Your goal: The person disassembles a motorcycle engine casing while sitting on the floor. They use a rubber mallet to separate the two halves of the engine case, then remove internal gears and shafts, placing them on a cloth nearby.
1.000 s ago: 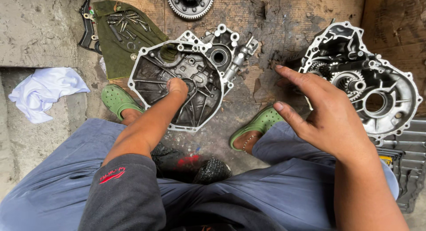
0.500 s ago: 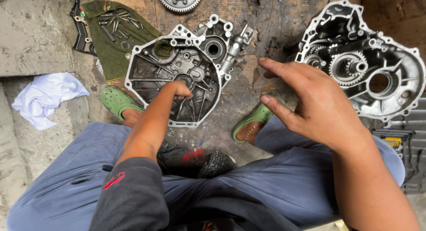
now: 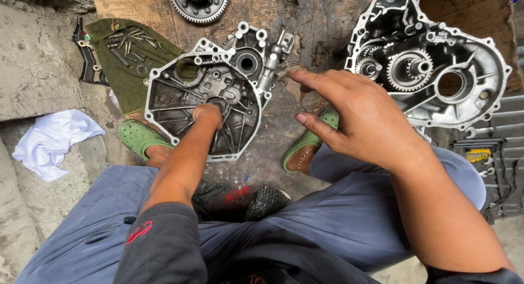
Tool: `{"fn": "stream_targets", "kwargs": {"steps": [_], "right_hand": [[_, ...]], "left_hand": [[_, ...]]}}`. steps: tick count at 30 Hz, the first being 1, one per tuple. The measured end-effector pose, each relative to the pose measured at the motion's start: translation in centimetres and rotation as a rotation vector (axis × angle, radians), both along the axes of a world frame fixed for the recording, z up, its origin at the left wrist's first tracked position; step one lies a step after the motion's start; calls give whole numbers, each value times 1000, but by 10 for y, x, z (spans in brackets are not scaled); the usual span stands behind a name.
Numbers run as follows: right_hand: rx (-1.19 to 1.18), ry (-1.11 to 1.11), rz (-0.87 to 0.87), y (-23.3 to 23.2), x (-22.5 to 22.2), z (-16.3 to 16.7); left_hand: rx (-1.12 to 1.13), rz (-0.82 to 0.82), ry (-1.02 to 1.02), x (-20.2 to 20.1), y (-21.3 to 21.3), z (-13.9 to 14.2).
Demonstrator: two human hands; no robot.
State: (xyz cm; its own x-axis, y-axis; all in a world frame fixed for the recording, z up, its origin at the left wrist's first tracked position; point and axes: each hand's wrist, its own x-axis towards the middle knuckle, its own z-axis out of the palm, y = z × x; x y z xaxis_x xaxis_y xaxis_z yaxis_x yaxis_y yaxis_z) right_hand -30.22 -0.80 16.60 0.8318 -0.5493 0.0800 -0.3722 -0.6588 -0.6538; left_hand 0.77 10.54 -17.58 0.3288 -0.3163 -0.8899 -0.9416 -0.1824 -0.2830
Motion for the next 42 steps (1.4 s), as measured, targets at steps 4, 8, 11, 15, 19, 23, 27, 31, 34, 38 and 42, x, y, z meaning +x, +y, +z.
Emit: {"fn": "stream_targets", "kwargs": {"steps": [4,8,11,15,19,23,27,31,34,38,42], "right_hand": [[11,3,-1,1,-3,-2],[-9,9,-11,0,-4,-2],[-22,1,-1,1,-4,-2],[1,23,9,2,-1,-2],[0,5,3,0,0,-2],[-4,34,-10,0,-2,-2],[-1,30,-6,2,-1,-2],[10,23,-5,1,-1,-2],[10,52,-22,0,-2,-2],[23,93,-13,1,0,-5],[19,52,7,0,9,-6]], "left_hand": [[-69,283,242,12,3,-11],[-8,740,463,17,7,-23],[-3,915,520,18,11,-23],[-65,321,324,16,7,-11],[-30,71,73,5,-3,2],[-18,-54,-6,-4,-2,4],[38,-40,-7,0,2,-3],[-74,233,198,12,-1,-8],[-34,385,333,16,0,-12],[-60,416,378,17,5,-13],[-169,390,350,19,8,-4]]}}
